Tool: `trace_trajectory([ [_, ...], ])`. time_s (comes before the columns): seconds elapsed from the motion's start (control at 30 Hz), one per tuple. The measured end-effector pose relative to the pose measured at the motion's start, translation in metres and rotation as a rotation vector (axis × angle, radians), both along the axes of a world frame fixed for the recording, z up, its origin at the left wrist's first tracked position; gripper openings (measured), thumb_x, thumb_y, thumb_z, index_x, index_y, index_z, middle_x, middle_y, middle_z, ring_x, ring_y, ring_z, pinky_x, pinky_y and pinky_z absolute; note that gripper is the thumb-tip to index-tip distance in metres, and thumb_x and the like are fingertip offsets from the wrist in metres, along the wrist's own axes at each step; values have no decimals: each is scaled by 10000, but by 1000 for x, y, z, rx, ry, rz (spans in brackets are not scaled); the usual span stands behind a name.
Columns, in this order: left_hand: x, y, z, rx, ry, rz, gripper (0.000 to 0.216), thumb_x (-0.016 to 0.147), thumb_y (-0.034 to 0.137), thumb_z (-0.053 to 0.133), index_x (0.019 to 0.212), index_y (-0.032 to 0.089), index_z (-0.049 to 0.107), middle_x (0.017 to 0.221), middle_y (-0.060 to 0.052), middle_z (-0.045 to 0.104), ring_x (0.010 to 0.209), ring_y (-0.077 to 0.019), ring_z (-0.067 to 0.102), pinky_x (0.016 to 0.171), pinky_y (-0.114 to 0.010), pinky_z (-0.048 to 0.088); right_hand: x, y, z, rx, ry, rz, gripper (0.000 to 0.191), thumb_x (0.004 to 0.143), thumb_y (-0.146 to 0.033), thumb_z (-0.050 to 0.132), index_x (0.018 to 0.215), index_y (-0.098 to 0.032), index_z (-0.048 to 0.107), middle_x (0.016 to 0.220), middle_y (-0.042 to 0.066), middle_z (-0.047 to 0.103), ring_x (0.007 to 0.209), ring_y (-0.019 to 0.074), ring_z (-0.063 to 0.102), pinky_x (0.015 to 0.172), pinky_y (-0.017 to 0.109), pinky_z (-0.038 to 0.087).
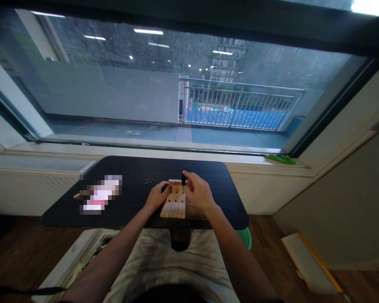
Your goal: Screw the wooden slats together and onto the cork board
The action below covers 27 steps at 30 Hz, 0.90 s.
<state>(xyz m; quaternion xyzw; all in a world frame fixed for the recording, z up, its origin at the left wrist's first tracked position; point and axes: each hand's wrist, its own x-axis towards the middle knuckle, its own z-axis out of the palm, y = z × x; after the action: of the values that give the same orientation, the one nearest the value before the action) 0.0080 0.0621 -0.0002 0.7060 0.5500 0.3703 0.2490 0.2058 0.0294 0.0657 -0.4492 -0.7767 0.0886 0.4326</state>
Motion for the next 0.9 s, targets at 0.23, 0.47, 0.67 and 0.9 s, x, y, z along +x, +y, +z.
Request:
trace_trajectory([
  [0.23, 0, 1, -1, -10, 17, 6, 228, 888, 344, 478, 921, 210, 658, 942, -53, 707, 910, -201, 638, 827, -317, 483, 4, 2, -3, -73, -1, -1, 530, 718, -64, 523, 1230, -196, 548, 788, -32, 569, 565, 99, 486, 563, 232, 423],
  [0.47, 0, 1, -1, -6, 25, 9, 228, 888, 336, 476, 919, 199, 656, 952, -68, 709, 918, -212, 641, 827, -327, 485, 6, 2, 2, -109, -45, 25, 539, 740, -54, 519, 1257, -204, 516, 793, -37, 577, 561, 91, 503, 552, 217, 401],
  [0.67, 0, 0, -1, -1, 23, 11, 227, 885, 343, 477, 915, 208, 657, 951, -55, 707, 914, -206, 641, 825, -317, 482, 7, 1, 10, -133, -63, 3, 494, 738, -57, 507, 1215, -183, 513, 789, -34, 596, 549, 94, 506, 550, 220, 374],
  [0.9, 0, 1, -2, 6, 7, 7, 246, 884, 361, 475, 910, 204, 663, 935, -61, 707, 895, -209, 641, 812, -317, 483, 6, -2, 21, -150, -175, -1, 546, 674, -39, 506, 1206, -161, 515, 740, -44, 551, 547, 102, 482, 553, 230, 356],
])
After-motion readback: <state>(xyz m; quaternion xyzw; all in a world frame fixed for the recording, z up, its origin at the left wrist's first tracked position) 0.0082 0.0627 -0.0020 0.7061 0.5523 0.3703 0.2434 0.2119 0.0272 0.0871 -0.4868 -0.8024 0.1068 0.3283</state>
